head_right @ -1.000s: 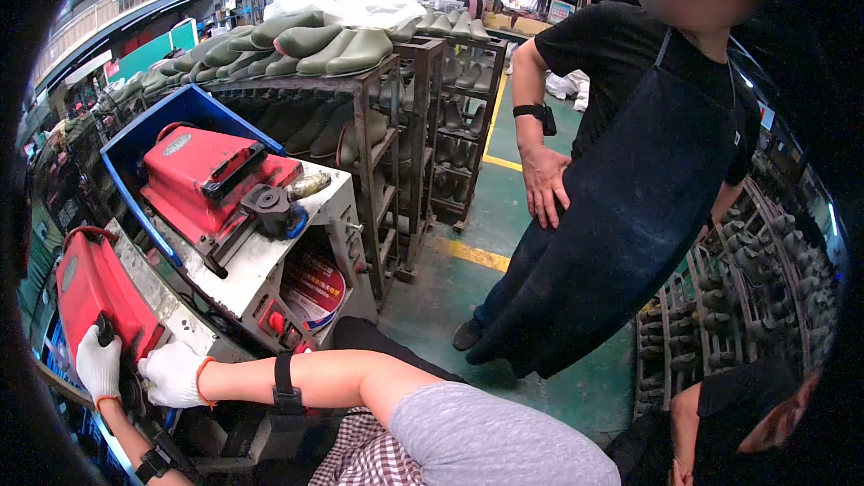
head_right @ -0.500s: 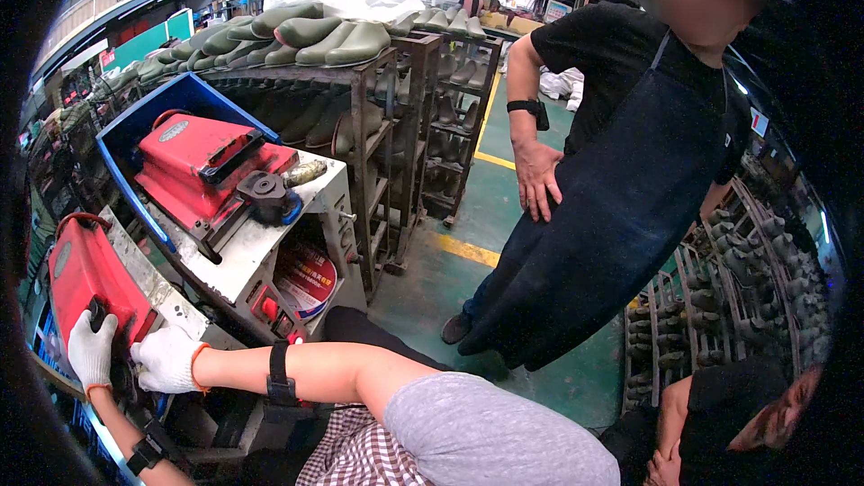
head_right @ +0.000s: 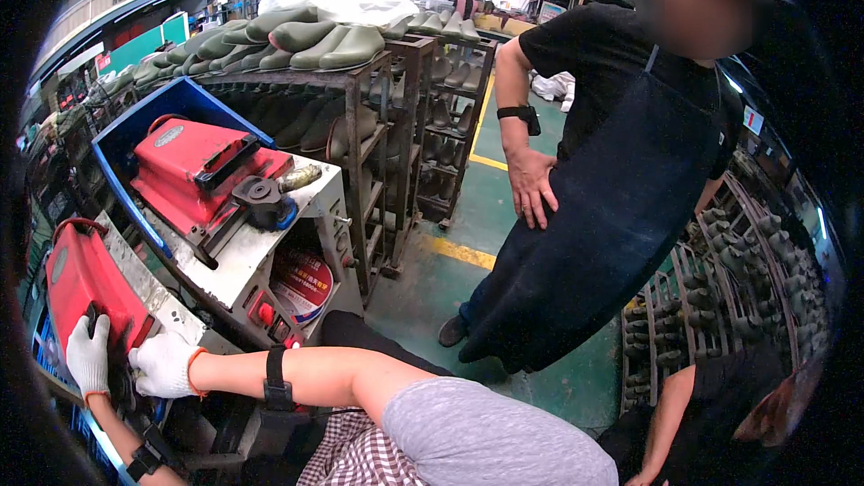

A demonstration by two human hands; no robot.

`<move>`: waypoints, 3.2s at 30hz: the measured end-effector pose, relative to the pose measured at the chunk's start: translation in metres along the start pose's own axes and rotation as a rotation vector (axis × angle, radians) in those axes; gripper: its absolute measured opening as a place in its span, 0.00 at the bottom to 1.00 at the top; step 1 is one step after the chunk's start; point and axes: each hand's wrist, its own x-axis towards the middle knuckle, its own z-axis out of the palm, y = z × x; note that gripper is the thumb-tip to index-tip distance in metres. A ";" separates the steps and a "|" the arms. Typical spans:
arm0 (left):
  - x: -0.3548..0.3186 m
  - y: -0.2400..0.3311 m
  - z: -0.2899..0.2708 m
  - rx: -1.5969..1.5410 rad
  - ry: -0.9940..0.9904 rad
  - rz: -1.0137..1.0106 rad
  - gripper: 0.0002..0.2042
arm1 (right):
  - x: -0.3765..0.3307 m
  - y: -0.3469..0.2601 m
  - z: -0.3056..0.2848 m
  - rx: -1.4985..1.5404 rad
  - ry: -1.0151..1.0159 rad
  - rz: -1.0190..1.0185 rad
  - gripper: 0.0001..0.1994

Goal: The worker places shoes on a lasting machine and operates the hydraulic press to bond components.

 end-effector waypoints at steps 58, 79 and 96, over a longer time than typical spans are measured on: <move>-0.125 -0.096 -0.082 -1.030 0.263 -0.282 0.40 | 0.228 -0.009 0.022 0.920 -0.529 0.116 0.15; -0.356 -0.239 -0.052 -1.236 1.135 -1.191 0.27 | 0.031 -0.023 -0.002 0.342 0.175 -0.294 0.23; -0.498 -0.305 -0.090 0.666 0.651 -1.522 0.47 | 0.015 0.026 0.018 0.347 0.480 -0.212 0.15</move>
